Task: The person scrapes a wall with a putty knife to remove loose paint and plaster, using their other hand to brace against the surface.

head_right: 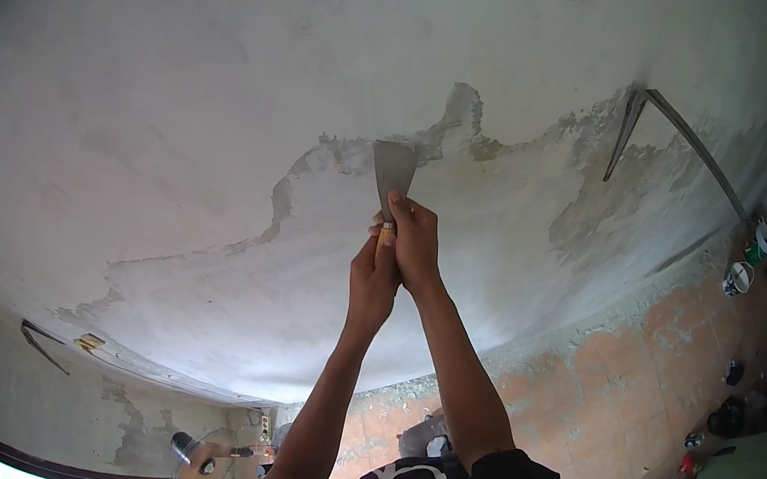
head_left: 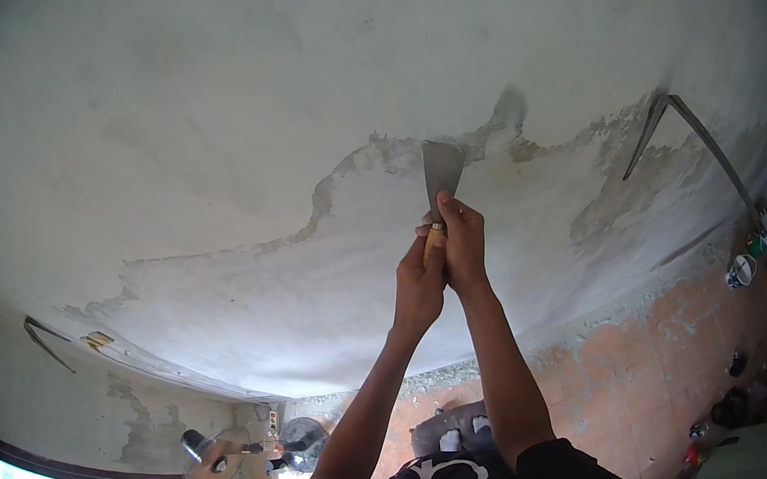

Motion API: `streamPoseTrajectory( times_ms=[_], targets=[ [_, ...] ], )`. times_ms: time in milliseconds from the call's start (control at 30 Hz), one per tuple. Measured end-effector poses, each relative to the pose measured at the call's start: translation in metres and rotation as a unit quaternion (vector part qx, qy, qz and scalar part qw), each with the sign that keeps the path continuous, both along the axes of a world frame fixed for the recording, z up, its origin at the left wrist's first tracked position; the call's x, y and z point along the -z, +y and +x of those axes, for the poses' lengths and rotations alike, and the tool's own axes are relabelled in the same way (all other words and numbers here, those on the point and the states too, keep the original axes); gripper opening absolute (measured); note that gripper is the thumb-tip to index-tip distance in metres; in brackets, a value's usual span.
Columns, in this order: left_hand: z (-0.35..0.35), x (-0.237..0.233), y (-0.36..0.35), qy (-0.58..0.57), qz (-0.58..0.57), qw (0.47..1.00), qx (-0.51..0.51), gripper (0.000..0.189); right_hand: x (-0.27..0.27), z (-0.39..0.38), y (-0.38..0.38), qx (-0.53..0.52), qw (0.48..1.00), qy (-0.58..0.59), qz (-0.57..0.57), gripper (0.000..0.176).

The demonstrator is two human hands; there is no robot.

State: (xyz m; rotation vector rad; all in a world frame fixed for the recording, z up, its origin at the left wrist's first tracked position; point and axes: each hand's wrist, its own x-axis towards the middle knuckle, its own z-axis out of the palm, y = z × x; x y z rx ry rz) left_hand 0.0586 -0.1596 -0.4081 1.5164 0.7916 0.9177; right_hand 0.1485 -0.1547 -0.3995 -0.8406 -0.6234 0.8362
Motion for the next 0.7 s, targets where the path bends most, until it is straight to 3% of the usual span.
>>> streamPoseTrajectory(
  times_ms=[533, 700],
  targets=[
    [0.006, 0.008, 0.002, -0.035, 0.001, 0.999, 0.016, 0.036, 0.008, 0.008, -0.001, -0.024, 0.999, 0.029, 0.014, 0.039],
    [0.007, -0.002, -0.004, -0.037, -0.001, 0.999, -0.001, 0.035, 0.001, 0.003, -0.007, -0.001, 1.000, -0.011, 0.002, 0.040]
  ],
)
